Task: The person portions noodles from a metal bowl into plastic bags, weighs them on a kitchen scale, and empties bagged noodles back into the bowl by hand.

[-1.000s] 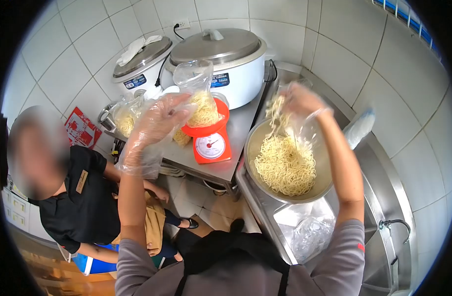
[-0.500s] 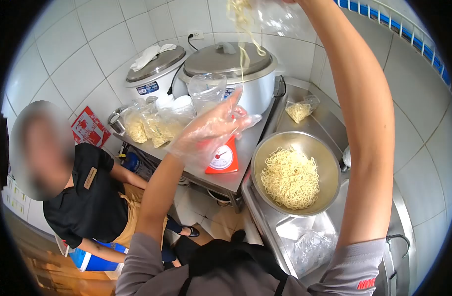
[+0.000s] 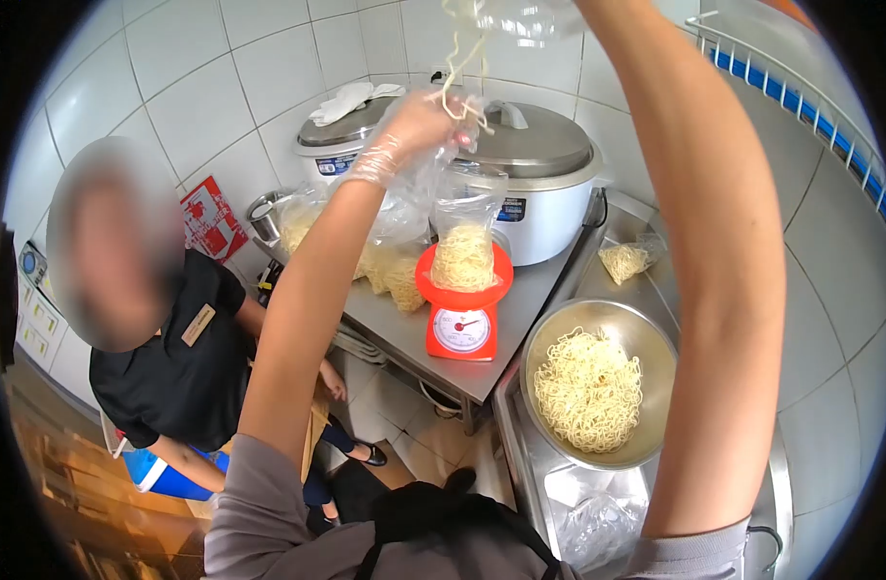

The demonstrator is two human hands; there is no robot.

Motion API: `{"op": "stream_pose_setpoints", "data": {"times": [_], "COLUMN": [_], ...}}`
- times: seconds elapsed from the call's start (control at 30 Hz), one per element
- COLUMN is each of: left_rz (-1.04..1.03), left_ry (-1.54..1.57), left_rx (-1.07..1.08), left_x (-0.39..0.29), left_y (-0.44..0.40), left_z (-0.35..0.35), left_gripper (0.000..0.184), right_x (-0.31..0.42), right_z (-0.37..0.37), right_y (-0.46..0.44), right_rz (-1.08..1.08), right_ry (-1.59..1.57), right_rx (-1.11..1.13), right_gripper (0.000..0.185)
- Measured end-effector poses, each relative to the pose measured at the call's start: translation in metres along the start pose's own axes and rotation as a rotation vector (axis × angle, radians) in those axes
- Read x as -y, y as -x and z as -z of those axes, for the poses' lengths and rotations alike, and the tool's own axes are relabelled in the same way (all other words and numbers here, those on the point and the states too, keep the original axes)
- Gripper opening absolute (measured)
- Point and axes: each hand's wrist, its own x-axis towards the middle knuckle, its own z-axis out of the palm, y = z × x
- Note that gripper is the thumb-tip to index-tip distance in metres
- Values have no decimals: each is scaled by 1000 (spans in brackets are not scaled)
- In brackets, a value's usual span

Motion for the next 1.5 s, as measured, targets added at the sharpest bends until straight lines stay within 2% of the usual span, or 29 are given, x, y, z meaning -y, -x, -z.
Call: {"op": "stream_pose_setpoints", "data": {"times": [0.03,0.07,0.13,0.17,0.23,0.27,0.3,0.33,0.43,0.53,0.7,0.77,0.9,1.1,1.2,1.3,1.37,1.5], "left_rz": [3,-44,-142,-226,-147,-107,-111,-117,-102,-54,-101,-42,68,-27,-184,-159,-130,-86], "left_ry": [-231,-307,-458,-579,-505,-468,-627,-645,-654,-605,-560,-591,-644,-712,-665,-750,-720,-698], "left_rx": [-26,-15,12,29,4,-8,-11,-19,-47,-39,54,33,76,68,-21,8,56,126], "left_x": [-3,10,52,58,74,78,56,59,74,82,90,86,73,70,86,77,72,70], "left_y": [7,3,-12,-10,-11,-10,6,6,5,11,16,17,25,32,32,38,41,40], "left_z": [0,0,-3,-2,1,2,4,8,17,23,31,31,29,29,31,31,31,33], "left_gripper": [20,19,17,18,20,21,21,19,18,19,22,22,22,31,41,49,49,44], "right_x": [2,-1,-43,-54,-67,-68,-69,-71,-89,-92,-104,-109,-94,-106,-102,-108,-108,-105], "right_z": [-11,-23,-52,-71,-106,-117,-128,-136,-159,-170,-178,-181,-172,-184,-181,-183,-185,-182], "right_y": [13,19,17,18,24,34,44,54,64,74,72,70,86,80,82,79,80,83], "right_rz": [56,111,358,398,329,224,119,20,9,54,-60,-109,-96,13,25,52,61,-10], "right_ry": [134,268,187,121,46,-11,-69,-176,-91,8,-54,-60,11,73,60,68,134,49], "right_rx": [27,51,220,216,183,192,194,231,335,549,692,725,711,713,673,669,684,628], "right_gripper": [20,23,34,30,25,24,24,24,29,34,34,33,28,24,24,24,25,25]}}
